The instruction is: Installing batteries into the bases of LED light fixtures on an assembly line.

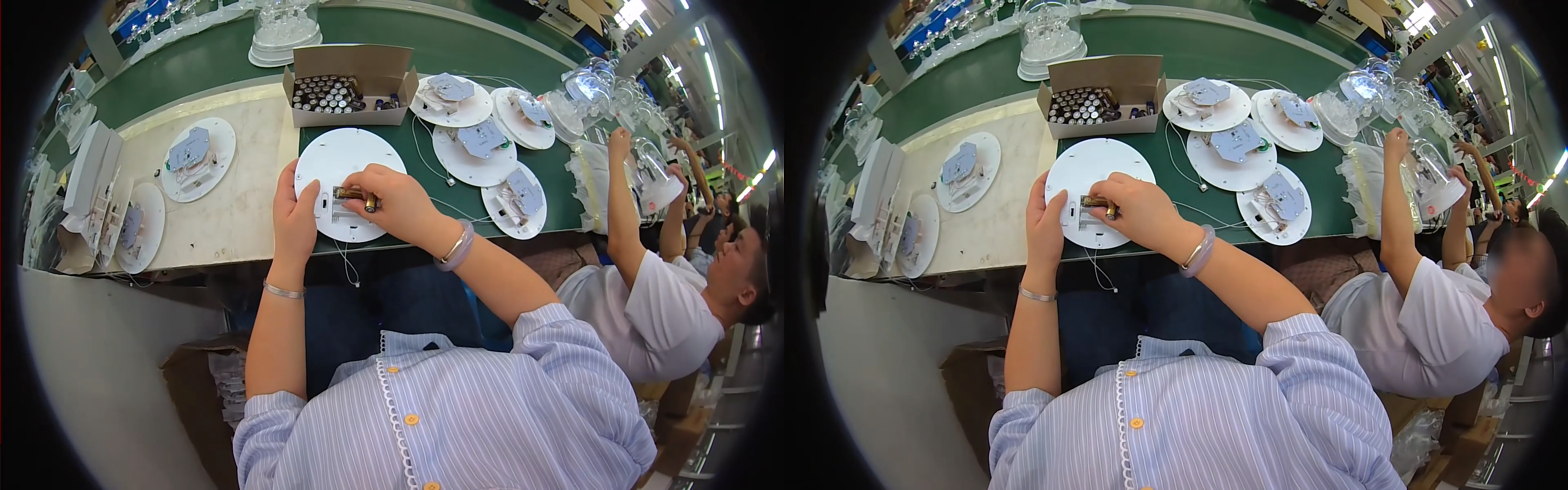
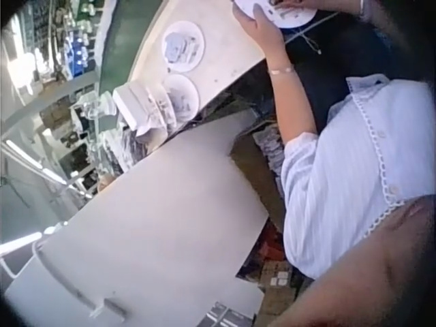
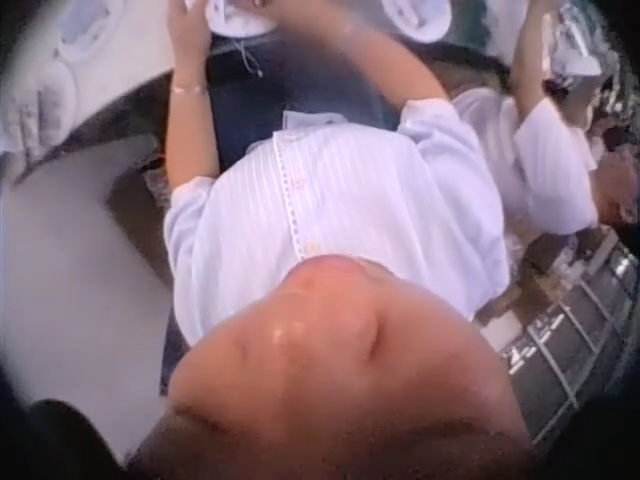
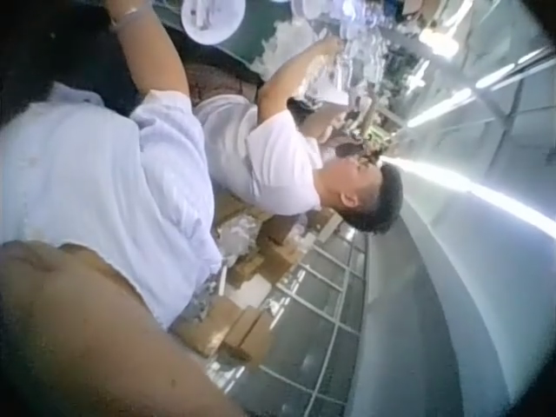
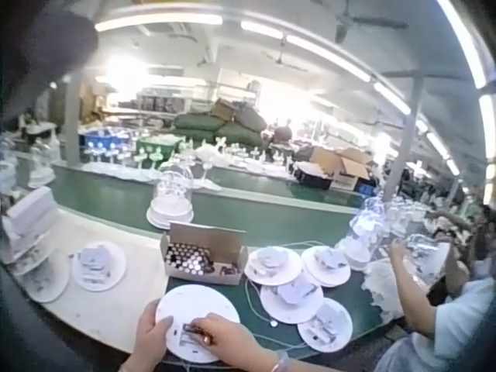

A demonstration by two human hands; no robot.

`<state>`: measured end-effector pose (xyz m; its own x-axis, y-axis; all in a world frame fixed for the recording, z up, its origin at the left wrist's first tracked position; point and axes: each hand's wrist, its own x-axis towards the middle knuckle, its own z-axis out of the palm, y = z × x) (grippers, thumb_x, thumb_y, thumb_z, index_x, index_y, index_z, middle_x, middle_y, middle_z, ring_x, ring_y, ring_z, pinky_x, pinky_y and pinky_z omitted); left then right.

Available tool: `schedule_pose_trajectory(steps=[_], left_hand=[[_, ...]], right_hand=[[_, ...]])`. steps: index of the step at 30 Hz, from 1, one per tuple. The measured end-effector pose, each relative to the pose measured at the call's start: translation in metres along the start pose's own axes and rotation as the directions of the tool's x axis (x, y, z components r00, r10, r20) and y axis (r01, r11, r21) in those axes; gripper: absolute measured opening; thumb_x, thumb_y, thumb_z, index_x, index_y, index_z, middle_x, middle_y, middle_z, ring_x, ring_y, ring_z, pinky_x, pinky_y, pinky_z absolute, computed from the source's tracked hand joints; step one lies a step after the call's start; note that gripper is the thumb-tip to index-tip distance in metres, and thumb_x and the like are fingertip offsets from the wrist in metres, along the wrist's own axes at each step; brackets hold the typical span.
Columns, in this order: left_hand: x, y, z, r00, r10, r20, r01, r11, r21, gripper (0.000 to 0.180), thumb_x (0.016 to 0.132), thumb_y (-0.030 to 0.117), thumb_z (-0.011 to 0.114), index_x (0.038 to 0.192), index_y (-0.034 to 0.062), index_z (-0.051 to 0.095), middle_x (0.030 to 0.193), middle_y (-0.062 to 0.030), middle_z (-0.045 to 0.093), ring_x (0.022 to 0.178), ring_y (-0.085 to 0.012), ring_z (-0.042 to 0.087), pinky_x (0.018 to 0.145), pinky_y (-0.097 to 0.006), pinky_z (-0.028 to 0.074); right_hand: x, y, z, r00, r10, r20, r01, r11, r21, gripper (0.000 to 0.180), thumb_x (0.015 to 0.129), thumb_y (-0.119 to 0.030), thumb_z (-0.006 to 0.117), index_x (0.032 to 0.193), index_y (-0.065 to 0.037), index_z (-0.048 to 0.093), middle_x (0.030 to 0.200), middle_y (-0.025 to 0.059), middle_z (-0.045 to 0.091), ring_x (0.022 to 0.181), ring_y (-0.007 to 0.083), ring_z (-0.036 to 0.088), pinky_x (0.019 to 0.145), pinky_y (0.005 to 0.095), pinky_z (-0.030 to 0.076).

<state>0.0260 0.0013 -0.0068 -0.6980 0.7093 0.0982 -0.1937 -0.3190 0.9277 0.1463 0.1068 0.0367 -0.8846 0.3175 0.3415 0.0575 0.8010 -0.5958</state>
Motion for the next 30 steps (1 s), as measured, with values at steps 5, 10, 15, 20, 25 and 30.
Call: schedule_pose_trajectory(steps=[5, 10, 15, 20, 25, 30], left_hand=[[0.001, -0.004, -0.004, 0.997, 0.075, -0.007, -0.073, 0.985, 0.154, 0.036, 0.080, 0.004, 0.045, 0.115, -0.0038, 0.040, 0.108, -0.0111, 0.048, 0.099, -0.0167, 0.046, 0.085, -0.027, 0.037], [-0.004, 0.004, 0.003, 1.000, 0.006, 0.000, -0.006, 0.997, 0.072, 0.037, 0.081, 0.004, 0.043, 0.117, -0.0037, 0.037, 0.110, -0.0118, 0.047, 0.100, -0.0158, 0.046, 0.085, -0.026, 0.037], [-0.003, 0.000, -0.005, 0.999, 0.045, -0.025, -0.041, 0.989, 0.145, 0.037, 0.081, 0.004, 0.044, 0.116, -0.0040, 0.038, 0.110, -0.0115, 0.048, 0.100, -0.0161, 0.046, 0.086, -0.027, 0.037], [0.003, -0.002, 0.001, 0.997, 0.080, -0.023, -0.075, 0.982, 0.175, 0.036, 0.079, 0.003, 0.047, 0.113, -0.0045, 0.040, 0.106, -0.0111, 0.049, 0.096, -0.0163, 0.047, 0.085, -0.027, 0.036], [0.000, 0.002, 0.001, 0.999, 0.014, -0.031, -0.011, 0.996, 0.093, 0.034, 0.080, 0.005, 0.044, 0.113, -0.0036, 0.039, 0.104, -0.0106, 0.050, 0.093, -0.0136, 0.048, 0.080, -0.024, 0.040], [-0.002, 0.001, 0.000, 0.999, 0.017, -0.029, -0.015, 0.997, 0.079, 0.034, 0.080, 0.005, 0.044, 0.113, -0.0036, 0.039, 0.104, -0.0108, 0.050, 0.093, -0.0140, 0.048, 0.080, -0.025, 0.040]], right_hand=[[0.003, 0.001, 0.006, 0.999, 0.025, -0.024, -0.023, 0.993, 0.112, 0.016, 0.069, -0.010, 0.063, 0.082, -0.005, 0.055, 0.072, 0.0072, 0.052, 0.060, 0.0196, 0.054, 0.055, 0.0280, 0.045], [0.007, -0.004, -0.005, 0.999, 0.039, -0.030, -0.033, 0.984, 0.174, 0.016, 0.069, -0.010, 0.062, 0.082, -0.004, 0.055, 0.071, 0.0079, 0.052, 0.061, 0.0196, 0.053, 0.056, 0.0285, 0.043], [0.009, -0.012, -0.023, 0.994, -0.001, 0.112, 0.002, 1.000, -0.015, 0.012, 0.071, -0.013, 0.058, 0.080, -0.006, 0.055, 0.076, 0.0080, 0.054, 0.070, 0.0262, 0.055, 0.060, 0.0338, 0.044], [0.006, 0.001, -0.015, 0.993, 0.060, 0.102, -0.051, 0.994, -0.093, 0.013, 0.068, -0.013, 0.062, 0.075, -0.006, 0.055, 0.073, 0.0092, 0.055, 0.069, 0.0261, 0.055, 0.059, 0.0332, 0.044], [0.007, -0.001, -0.008, 0.992, 0.104, 0.067, -0.106, 0.994, 0.022, 0.016, 0.067, -0.013, 0.066, 0.074, -0.004, 0.056, 0.070, 0.0079, 0.054, 0.062, 0.0223, 0.053, 0.055, 0.0298, 0.042], [0.007, 0.000, -0.007, 0.997, 0.075, 0.023, -0.078, 0.979, 0.186, 0.013, 0.069, -0.012, 0.065, 0.077, -0.004, 0.058, 0.066, 0.0054, 0.050, 0.056, 0.0156, 0.047, 0.052, 0.0264, 0.039]])
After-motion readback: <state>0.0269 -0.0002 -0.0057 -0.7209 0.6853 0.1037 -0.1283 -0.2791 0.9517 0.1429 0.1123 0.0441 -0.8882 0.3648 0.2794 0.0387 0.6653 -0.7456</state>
